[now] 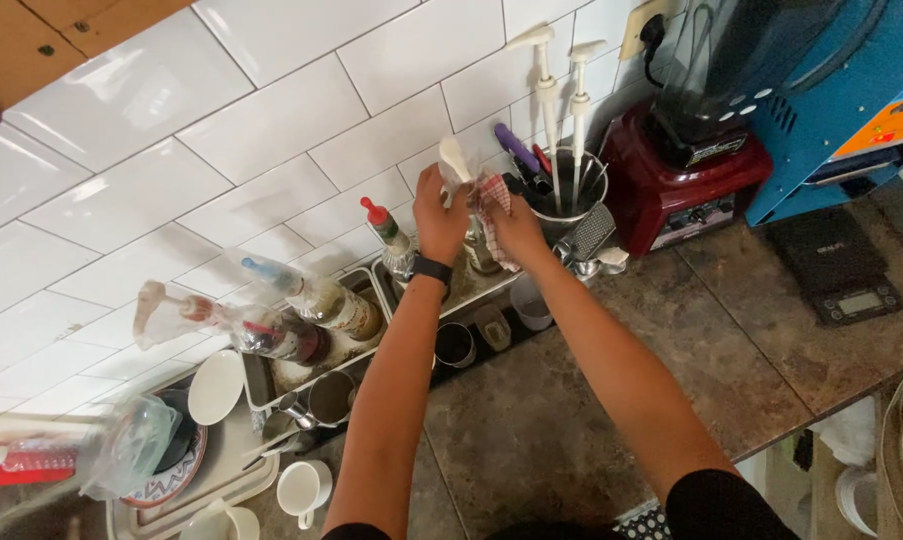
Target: Wiping down espresso cups and cleaning syrup pump bottles at a coffee shop counter.
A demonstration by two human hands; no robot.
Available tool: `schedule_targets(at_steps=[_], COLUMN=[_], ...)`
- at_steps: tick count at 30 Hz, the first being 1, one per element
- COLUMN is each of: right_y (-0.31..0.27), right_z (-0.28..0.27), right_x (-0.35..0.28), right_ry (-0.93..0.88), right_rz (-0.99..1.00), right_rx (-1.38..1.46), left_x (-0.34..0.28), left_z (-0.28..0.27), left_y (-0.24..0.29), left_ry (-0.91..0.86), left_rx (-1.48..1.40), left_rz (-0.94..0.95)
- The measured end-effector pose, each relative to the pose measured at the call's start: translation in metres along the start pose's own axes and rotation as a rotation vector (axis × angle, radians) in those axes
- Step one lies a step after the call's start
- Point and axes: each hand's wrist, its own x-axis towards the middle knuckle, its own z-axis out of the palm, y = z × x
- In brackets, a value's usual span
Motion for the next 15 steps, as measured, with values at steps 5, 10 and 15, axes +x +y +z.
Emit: schedule_targets(at_steps=[5,10,15], right_y=[-0.022,-0.009,-0.027], right_z=[-0.002,0.001,0.003], right_x=[-0.009,-0.003,-0.011], right_ry=[0.031,0.024,0.033], right_rz=[-0.013,-0.097,-0.122], right_rx=[-0.01,-0.068,-0.038], left_x=[0.004,0.005,-0.003], left_z=[0.013,0.013,0.013], left_y=[-0.036,-0.039,-0.016], left_ry=[0.048,0.043,0.155], left_rx=[-0.061,-0.073,0.019], left_rz=[0.045,0.075,0.03])
